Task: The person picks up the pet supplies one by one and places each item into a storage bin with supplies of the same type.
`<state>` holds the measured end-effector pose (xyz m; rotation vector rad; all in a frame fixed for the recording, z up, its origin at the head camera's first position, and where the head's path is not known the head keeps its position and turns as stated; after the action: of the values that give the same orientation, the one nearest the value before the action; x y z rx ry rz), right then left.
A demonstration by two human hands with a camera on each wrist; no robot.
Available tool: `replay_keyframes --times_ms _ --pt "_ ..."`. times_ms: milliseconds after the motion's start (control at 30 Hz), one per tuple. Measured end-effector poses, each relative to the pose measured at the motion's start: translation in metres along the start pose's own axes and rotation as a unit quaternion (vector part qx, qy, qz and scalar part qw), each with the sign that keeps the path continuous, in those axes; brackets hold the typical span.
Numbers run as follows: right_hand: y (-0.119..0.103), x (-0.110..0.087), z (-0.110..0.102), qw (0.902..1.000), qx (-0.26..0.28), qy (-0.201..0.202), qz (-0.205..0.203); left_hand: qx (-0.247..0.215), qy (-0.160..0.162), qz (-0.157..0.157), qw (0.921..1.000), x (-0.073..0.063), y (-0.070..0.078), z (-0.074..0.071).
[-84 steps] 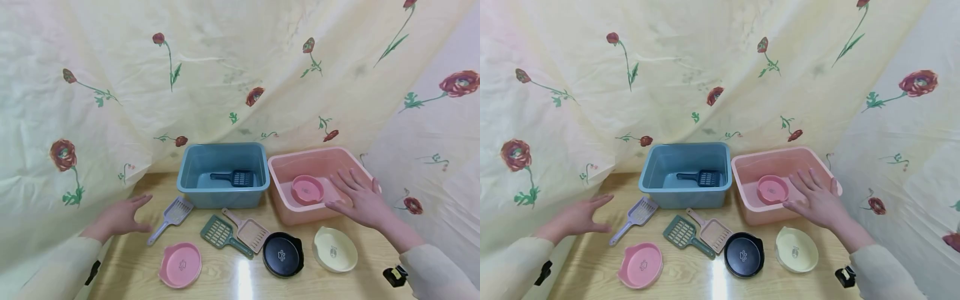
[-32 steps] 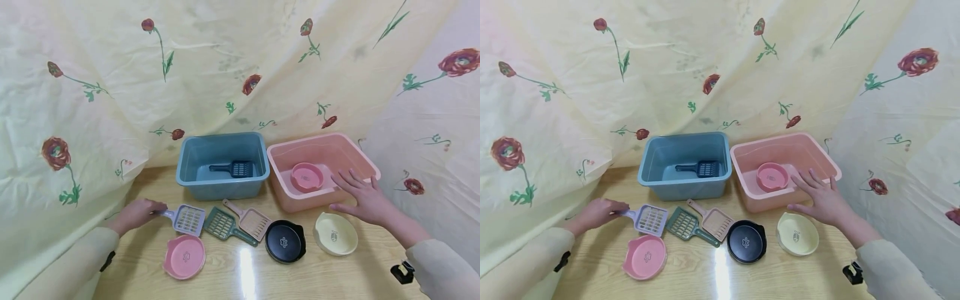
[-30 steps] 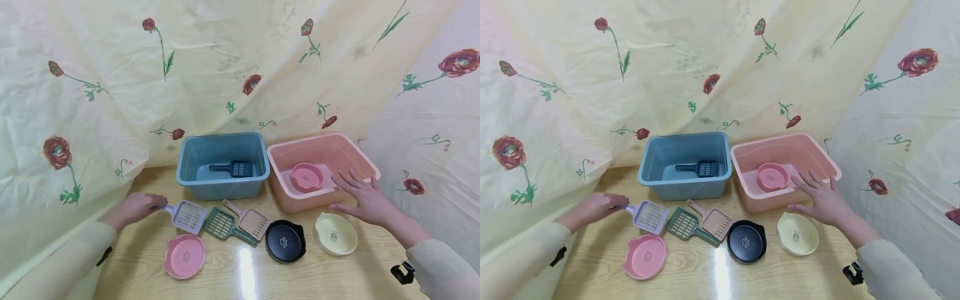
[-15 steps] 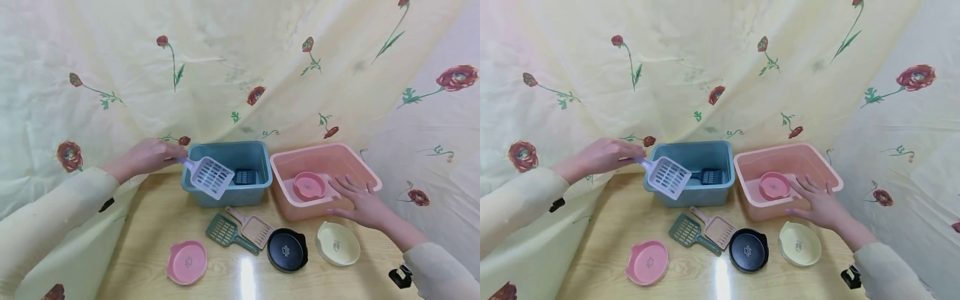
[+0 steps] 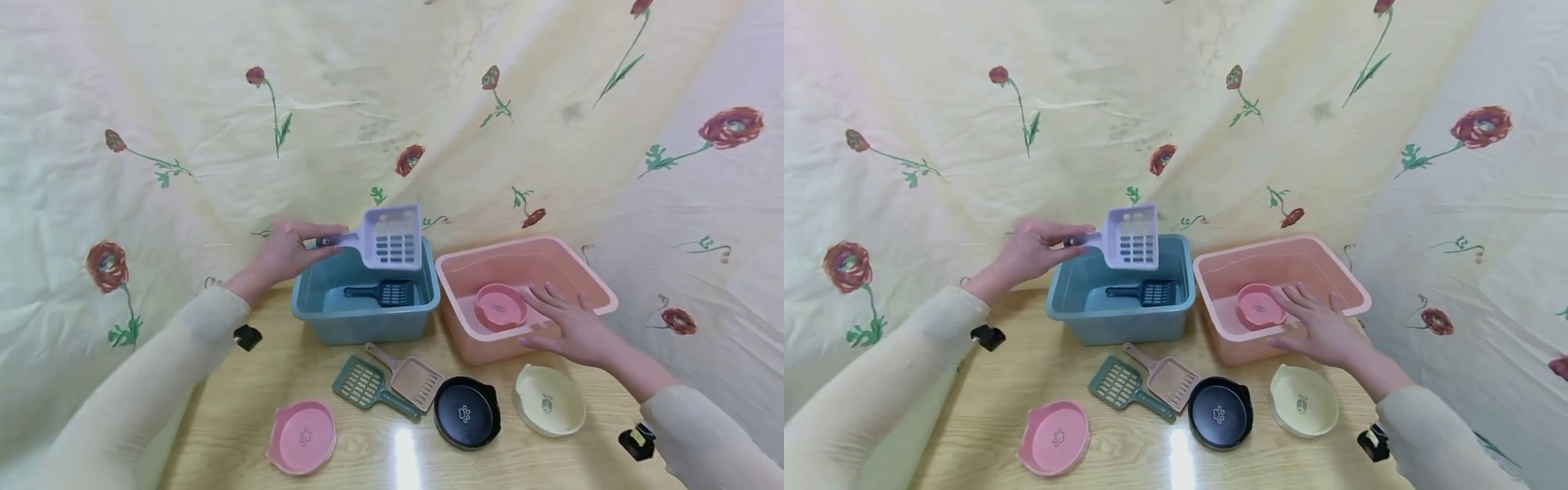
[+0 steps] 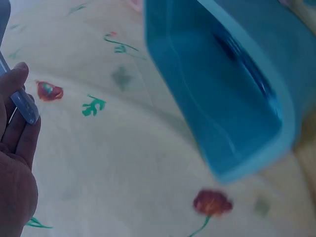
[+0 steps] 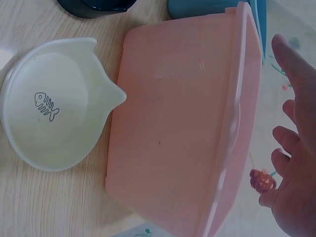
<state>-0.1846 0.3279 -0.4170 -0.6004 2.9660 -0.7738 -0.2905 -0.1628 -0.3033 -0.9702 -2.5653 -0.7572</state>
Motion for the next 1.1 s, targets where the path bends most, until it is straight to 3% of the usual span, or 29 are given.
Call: replay_keyframes --times_ms 67,133,200,367,500,600,700,867,1100 --pt "-0.002 0.004 0.002 1.0000 0.001 -0.006 0.002 -0.073 0.002 -0.070 0.9948 -0.002 -0.005 0.013" --pt "-0.004 0.007 0.004 1.0000 0.003 -0.008 0.001 -0.150 0.012 -0.135 0.9794 -0.002 -0.010 0.027" --pt "-0.006 0.010 0.006 0.9999 0.005 -0.014 0.003 -0.213 0.032 -0.168 0.9621 -0.001 -0.014 0.042" --pt "-0.008 0.017 0.009 0.9995 0.010 -0.027 0.011 -0.320 0.066 -0.205 0.9227 0.002 -0.021 0.074" --pt "-0.008 0.023 0.010 0.9994 0.016 -0.030 0.008 -0.384 0.082 -0.230 0.8904 0.003 -0.026 0.091" --pt "-0.008 0.027 0.012 0.9993 0.019 -0.033 0.005 -0.405 0.098 -0.240 0.8770 0.004 -0.029 0.098" --pt "-0.005 0.030 0.015 0.9991 0.017 -0.037 0.006 -0.416 0.101 -0.251 0.8680 0.005 -0.036 0.109" --pt "-0.002 0.034 0.020 0.9990 0.018 -0.040 0.003 -0.421 0.065 -0.288 0.8579 -0.007 -0.051 0.127" --pt "0.009 0.034 0.024 0.9986 0.024 -0.047 0.010 -0.391 0.018 -0.284 0.8752 -0.025 -0.063 0.135"
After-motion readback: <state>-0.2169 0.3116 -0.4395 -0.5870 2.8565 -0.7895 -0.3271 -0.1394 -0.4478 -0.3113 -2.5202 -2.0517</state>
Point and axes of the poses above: each hand's wrist, its own x-axis towards the middle knuckle, its own z-axis out of the palm, y = z × x, the point moved 3 cm from there along x, towards the middle knuckle, and after that the axes turned 8 degrees about x, right-handed, at the moved point
